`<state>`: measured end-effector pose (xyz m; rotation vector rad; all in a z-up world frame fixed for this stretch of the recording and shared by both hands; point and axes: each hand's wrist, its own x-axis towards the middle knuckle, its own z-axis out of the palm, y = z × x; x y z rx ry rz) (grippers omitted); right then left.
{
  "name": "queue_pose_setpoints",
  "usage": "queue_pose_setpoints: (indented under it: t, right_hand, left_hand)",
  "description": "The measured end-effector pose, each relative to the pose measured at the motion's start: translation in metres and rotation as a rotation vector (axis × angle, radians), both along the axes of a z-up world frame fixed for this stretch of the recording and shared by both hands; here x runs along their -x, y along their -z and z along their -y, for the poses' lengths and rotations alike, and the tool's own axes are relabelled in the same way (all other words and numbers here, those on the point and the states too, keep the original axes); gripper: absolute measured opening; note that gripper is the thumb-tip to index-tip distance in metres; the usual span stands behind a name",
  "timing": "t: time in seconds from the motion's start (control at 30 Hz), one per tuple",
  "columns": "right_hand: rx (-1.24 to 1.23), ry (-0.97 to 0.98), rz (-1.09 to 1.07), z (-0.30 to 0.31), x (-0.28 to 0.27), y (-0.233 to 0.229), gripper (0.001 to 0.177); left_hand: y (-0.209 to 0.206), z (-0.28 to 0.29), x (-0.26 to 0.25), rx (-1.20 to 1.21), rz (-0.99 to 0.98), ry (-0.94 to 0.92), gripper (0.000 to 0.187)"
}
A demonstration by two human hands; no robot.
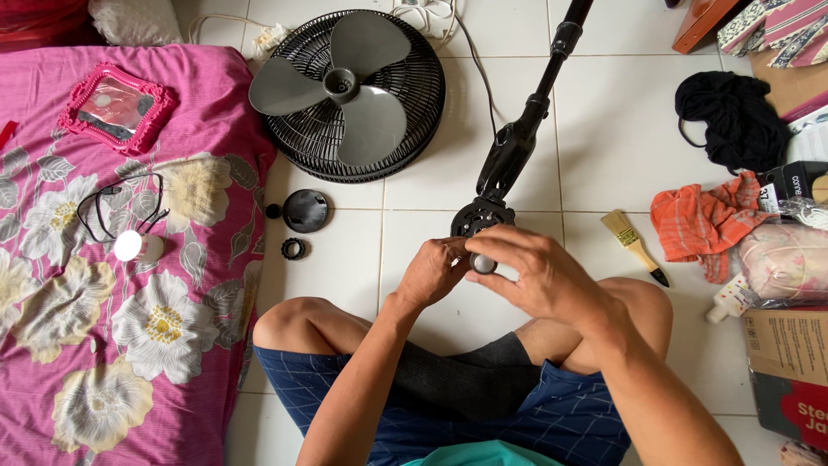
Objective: The person removes the front grille of a standing electric fan, then uses a screwdriver to loosen and remove the central hub nut. The fan blades are detached and set aside, and the motor housing is separated from the stand. The person continues to unscrew and remove internal components from the motor housing.
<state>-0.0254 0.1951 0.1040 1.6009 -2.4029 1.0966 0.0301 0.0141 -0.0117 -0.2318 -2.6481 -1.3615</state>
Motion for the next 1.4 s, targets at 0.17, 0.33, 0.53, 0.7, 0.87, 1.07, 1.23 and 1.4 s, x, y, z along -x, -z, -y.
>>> queue_pose_setpoints:
  t: [0.17, 0.33, 0.53, 0.7, 0.87, 1.07, 1.23, 1.4]
  right_hand:
    - [-0.134, 0.071, 0.181, -0.008, 0.018, -0.01, 0.039]
    - [0.113, 0.223, -0.041, 0.002, 0.005, 0.005, 0.044]
    - [0.251, 0.351, 0.106, 0.009, -0.007, 0.016, 0.035]
    - [0.178, 0.156, 0.281, 0.004, 0.003, 0.003, 0.034]
    - [0.318, 0.32, 0.266, 0.013, -0.007, 0.01, 0.042]
    - [0.33, 0.277, 0.256, 0.008, -0.009, 0.018, 0.035]
    - [0.285, 0.322, 0.235, 0.012, -0.009, 0.023, 0.047]
    - [0.273, 0.307, 0.243, 0.012, -0.007, 0.019, 0.036]
  left_hand:
    - [-0.005, -0.006, 0.0, -0.071, -0.064, -0.019, 0.016]
    - [-0.005, -0.009, 0.004, -0.001, -0.086, -0.049, 0.015]
    - [0.01, -0.014, 0.001, -0.03, -0.145, -0.108, 0.018]
    - [0.016, -0.013, 0.0, -0.066, -0.173, -0.157, 0.011]
    - [0.016, -0.016, 0.004, -0.073, -0.119, -0.202, 0.007]
    - [0.007, -0.013, 0.002, -0.182, -0.123, -0.152, 0.009]
    - [0.002, -0.014, 0.002, -0.176, -0.033, -0.177, 0.006]
    - [-0.009, -0.012, 0.002, -0.272, -0.047, -0.115, 0.02]
